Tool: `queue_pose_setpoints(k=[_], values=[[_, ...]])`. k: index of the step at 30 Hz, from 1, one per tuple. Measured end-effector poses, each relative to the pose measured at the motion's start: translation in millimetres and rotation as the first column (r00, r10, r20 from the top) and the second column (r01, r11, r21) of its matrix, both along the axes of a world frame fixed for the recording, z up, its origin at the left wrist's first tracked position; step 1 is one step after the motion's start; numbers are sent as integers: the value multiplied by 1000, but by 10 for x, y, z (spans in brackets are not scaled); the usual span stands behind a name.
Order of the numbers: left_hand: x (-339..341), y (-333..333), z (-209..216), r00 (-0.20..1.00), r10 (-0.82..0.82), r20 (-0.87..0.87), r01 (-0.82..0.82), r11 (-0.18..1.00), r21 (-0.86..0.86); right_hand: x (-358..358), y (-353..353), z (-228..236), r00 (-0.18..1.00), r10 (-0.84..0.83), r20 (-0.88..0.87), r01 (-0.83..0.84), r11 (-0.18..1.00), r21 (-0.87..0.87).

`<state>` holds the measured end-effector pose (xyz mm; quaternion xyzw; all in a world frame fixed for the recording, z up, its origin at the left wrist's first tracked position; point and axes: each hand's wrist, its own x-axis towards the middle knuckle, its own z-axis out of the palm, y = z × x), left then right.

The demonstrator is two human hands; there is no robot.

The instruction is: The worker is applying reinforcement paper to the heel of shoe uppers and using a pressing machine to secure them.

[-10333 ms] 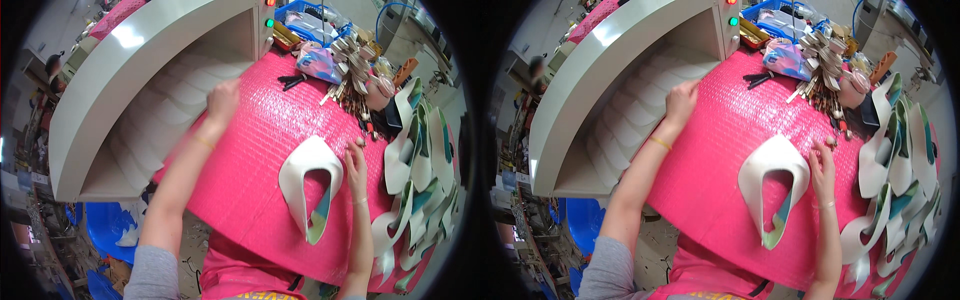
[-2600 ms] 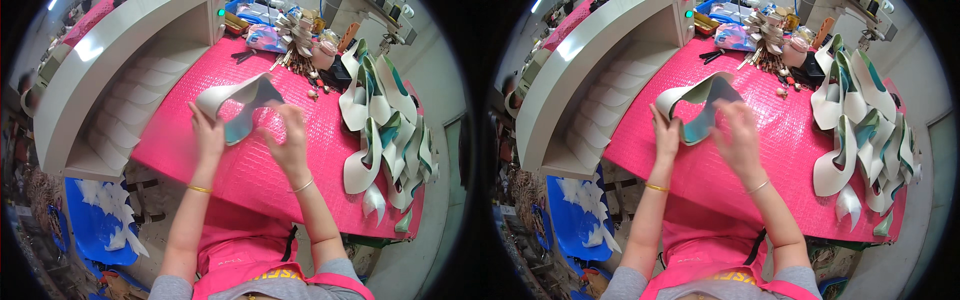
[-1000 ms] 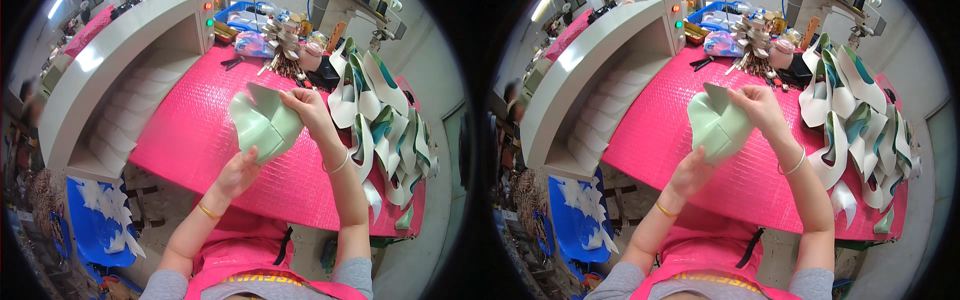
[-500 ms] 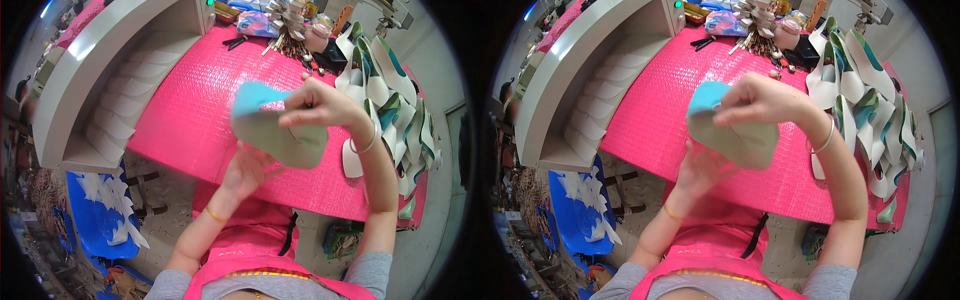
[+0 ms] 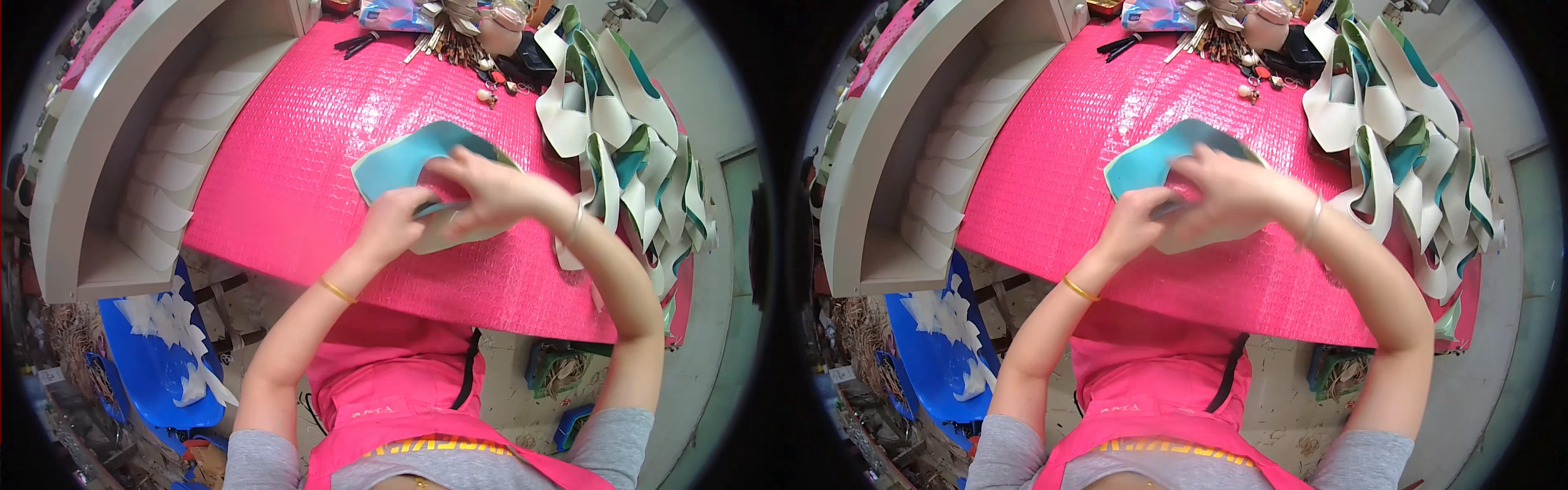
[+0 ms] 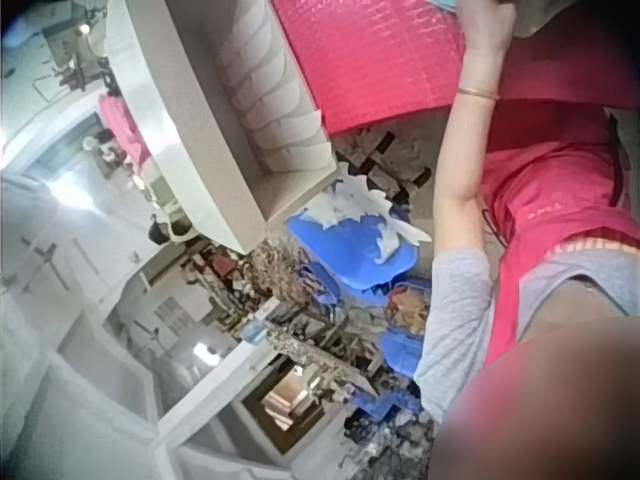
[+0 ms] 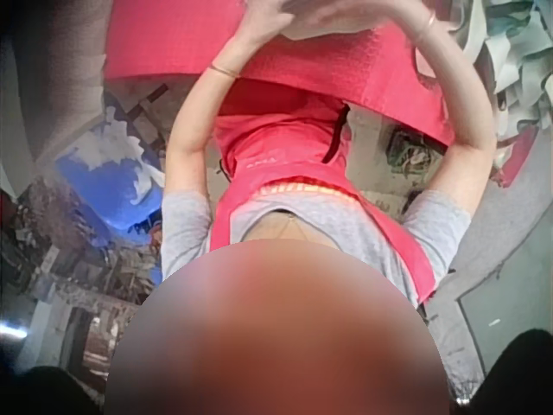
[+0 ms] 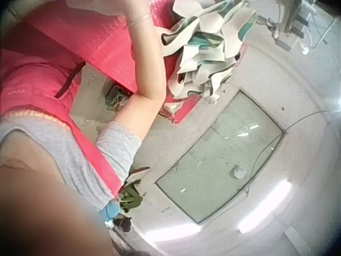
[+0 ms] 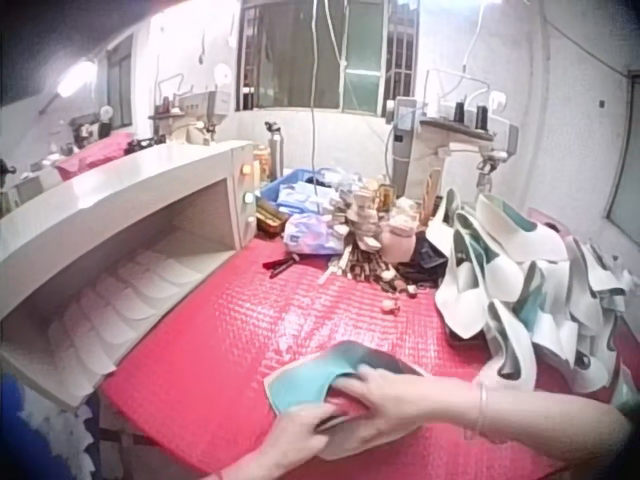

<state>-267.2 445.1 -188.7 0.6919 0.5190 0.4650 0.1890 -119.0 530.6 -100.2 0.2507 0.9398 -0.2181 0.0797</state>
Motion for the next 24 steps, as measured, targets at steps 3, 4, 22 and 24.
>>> queue_pose_setpoints(k=[3,4,22,24], values=[[28,-8,12,969,-61,238,117,967,-227,274,-171,-180,977,-97,190,62,981,182],[66,-19,20,996,-39,80,50,987,-150,297,-225,-186,978,-115,176,57,951,303],[-615,-658,834,747,-88,-659,-393,740,-545,426,-165,-283,996,-93,13,79,908,412],[-343,-603,752,915,-13,-403,-79,975,-209,354,-106,-205,996,-66,64,37,923,384]])
